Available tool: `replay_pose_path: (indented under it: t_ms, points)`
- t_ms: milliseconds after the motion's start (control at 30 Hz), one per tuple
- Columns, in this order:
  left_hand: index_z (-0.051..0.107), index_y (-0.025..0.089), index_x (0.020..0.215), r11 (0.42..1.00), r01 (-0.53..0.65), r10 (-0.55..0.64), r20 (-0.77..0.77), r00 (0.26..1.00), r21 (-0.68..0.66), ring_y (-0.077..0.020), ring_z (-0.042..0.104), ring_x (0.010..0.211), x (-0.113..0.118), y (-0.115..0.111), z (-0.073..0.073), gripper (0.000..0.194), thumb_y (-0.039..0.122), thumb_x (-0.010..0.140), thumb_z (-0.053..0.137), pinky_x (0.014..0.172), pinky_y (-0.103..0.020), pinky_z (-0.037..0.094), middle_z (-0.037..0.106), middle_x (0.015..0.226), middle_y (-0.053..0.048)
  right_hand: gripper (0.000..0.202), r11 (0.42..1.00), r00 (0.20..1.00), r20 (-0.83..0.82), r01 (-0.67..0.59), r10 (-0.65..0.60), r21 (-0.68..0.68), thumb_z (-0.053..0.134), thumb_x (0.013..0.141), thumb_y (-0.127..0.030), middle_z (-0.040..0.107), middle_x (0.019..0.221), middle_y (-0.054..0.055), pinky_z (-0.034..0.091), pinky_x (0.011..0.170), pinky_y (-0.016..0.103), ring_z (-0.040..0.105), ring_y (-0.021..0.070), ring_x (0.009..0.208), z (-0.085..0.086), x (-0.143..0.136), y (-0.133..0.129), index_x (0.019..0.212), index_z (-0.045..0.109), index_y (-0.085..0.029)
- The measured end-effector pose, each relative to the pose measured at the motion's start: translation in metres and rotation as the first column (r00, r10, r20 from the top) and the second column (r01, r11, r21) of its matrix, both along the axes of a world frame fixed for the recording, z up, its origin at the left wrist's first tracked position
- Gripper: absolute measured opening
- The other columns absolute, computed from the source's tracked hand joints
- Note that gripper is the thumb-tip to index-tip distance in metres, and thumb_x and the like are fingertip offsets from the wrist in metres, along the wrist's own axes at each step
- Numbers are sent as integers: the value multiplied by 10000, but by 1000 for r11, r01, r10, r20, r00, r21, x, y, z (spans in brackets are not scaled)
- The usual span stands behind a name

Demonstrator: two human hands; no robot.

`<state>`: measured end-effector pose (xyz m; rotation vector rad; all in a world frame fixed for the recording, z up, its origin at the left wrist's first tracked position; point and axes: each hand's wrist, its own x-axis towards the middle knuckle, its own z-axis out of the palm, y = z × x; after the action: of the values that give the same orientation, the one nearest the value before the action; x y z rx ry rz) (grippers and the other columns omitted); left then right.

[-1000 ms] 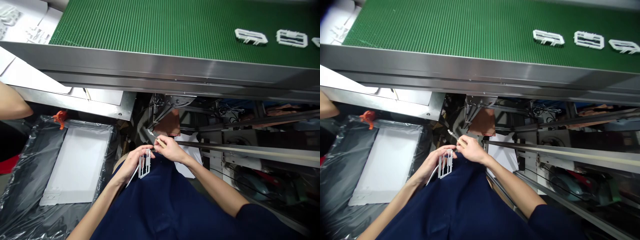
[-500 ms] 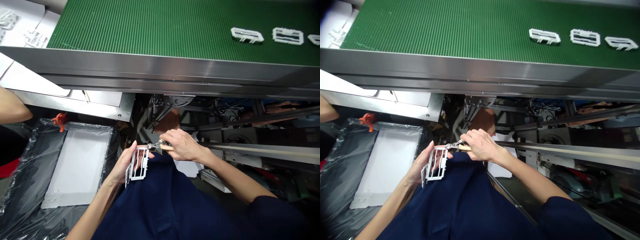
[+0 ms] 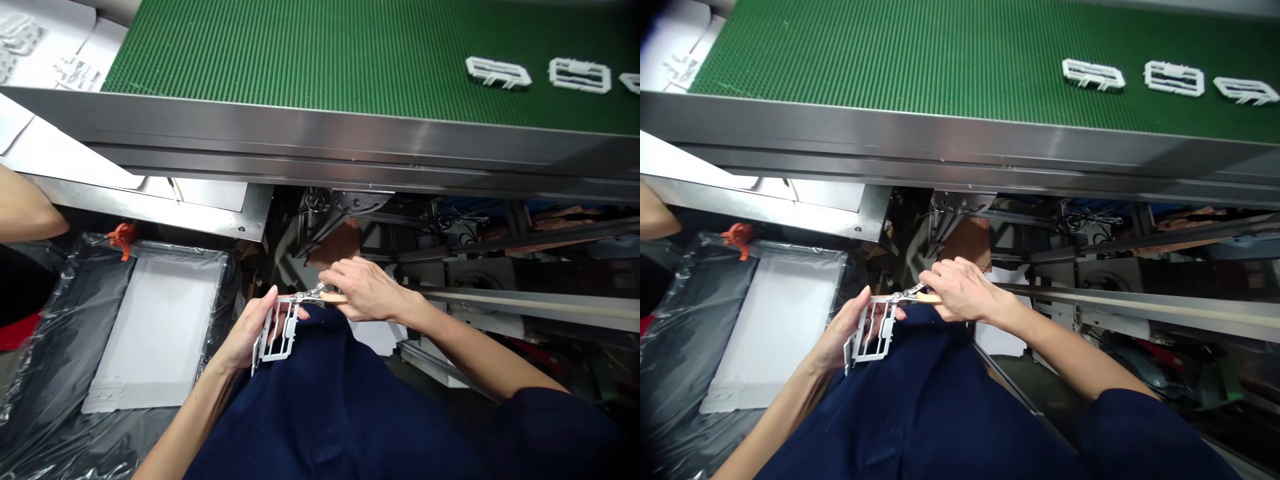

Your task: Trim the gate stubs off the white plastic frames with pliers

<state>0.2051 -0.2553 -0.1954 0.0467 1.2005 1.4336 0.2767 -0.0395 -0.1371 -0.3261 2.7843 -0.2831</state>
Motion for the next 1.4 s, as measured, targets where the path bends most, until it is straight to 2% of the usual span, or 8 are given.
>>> replay_pose_path:
  t_ms: [633,800,867,967,1133,1200,1267,1400]
  points:
    - [703,90,836,999,5,-8,-43,999,-53,-84,271,375,4,-5,0,587,584,847,386,410,-224,184,338,389,29,191,994,996,73,54,-47,-92,449,832,-325,564,713,21,186,528,257,426,109,581,-3,2,-4,837,582,-187]
    - [697,89,899,997,-71,71,16,997,-18,-67,279,377,6,-5,-2,550,556,856,410,397,-197,237,417,415,18,121,955,980,109,189,-168,-229,472,795,-270,531,635,-12,202,525,237,397,94,545,-8,5,-2,764,560,-193]
    - [679,103,978,988,-152,153,87,984,-18,-52,306,384,6,-3,-3,496,528,847,460,377,-179,262,570,561,-25,119,888,946,146,322,-289,-329,473,803,-273,502,601,-33,232,527,222,380,81,525,-12,5,-5,751,540,-189]
    - [655,110,1034,958,-283,287,204,936,-50,-31,360,385,3,1,-4,434,470,827,531,342,-155,287,669,802,-77,214,713,847,246,529,-470,-460,496,819,-382,492,604,-45,280,532,206,396,75,539,-21,3,-21,744,515,-182]
    - [661,69,961,863,-504,470,395,789,-19,-10,388,350,-4,2,-14,329,350,841,539,348,-130,350,678,750,-58,198,362,740,464,654,-486,-664,580,756,-358,559,738,-33,384,620,212,495,94,655,-40,-5,-67,778,492,-182]
    - [658,60,952,838,-544,495,457,739,-29,-15,391,335,-4,-2,-19,325,338,851,523,333,-132,348,668,694,-47,159,261,711,502,670,-492,-694,579,745,-304,556,749,-31,403,641,219,498,95,665,-47,-8,-80,772,480,-182]
    - [656,58,953,821,-569,515,496,699,-50,-21,397,329,-3,-7,-25,318,325,860,512,330,-136,354,660,654,-41,165,224,696,526,683,-489,-695,592,728,-295,555,750,-30,409,641,225,500,98,666,-53,-10,-87,771,482,-182]
    - [646,69,974,759,-649,558,554,618,-41,-43,474,376,-1,-15,-32,296,302,872,495,381,-152,426,680,727,-67,196,252,686,570,712,-453,-656,621,703,-318,561,734,-31,409,627,234,511,108,663,-65,-15,-94,785,505,-183]
